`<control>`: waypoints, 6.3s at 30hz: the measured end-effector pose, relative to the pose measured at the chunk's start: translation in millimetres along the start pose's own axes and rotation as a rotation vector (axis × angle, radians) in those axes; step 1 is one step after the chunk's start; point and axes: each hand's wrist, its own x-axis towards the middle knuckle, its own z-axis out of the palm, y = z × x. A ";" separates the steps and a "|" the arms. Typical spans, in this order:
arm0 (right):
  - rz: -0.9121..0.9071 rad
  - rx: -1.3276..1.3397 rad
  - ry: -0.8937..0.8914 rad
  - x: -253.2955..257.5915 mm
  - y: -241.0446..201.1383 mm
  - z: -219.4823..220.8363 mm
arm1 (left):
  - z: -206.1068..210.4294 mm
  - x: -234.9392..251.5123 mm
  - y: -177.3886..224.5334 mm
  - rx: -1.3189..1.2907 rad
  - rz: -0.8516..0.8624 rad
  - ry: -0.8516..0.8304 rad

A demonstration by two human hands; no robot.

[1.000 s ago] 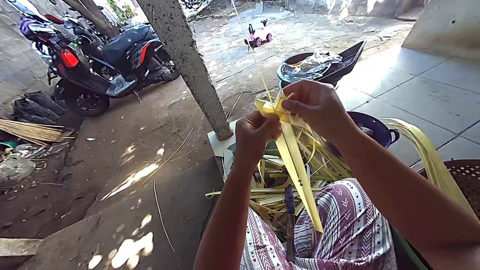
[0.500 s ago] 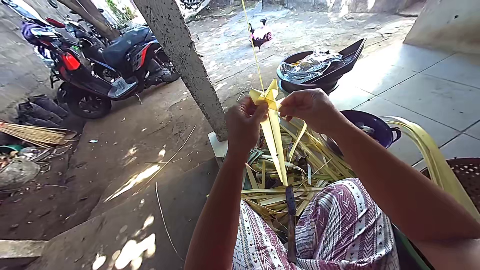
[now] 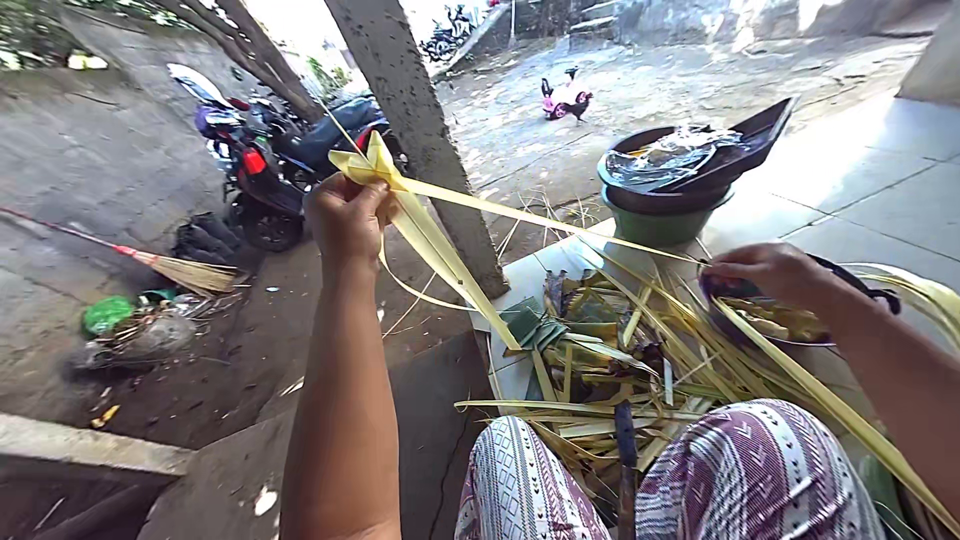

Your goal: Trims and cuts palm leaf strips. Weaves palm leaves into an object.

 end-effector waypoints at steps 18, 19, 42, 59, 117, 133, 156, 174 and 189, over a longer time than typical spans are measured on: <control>-0.589 0.043 0.278 -25.5 -168.9 51.5 | 34.6 -58.3 19.9 -0.137 -0.079 -0.145; -0.619 0.065 0.279 -24.3 -176.1 53.3 | 39.6 -64.0 19.8 -0.177 -0.065 -0.173; -0.484 0.339 0.113 -14.4 -210.4 54.9 | 103.6 -138.6 29.6 -0.389 -0.198 -0.438; -0.405 0.081 0.064 -39.8 -142.9 53.2 | 104.6 -144.2 8.2 -0.340 -0.102 -0.285; 0.294 0.354 0.084 -27.9 -1.7 34.9 | 99.9 -167.3 -37.0 -0.397 -0.009 -0.228; 0.663 -0.463 -0.136 110.4 239.5 10.5 | 192.4 -167.1 -103.0 -0.521 -0.419 -0.466; 0.738 -0.689 -0.396 59.9 153.0 -84.5 | 127.8 -190.1 -32.1 -0.592 -0.450 -0.275; -0.097 0.811 -0.029 -98.9 -70.4 -3.5 | 112.8 -213.7 4.6 -0.610 -0.363 -0.352; -0.408 -0.092 -0.086 -133.5 -137.3 40.9 | 101.1 -235.8 23.8 -0.553 -0.315 -0.548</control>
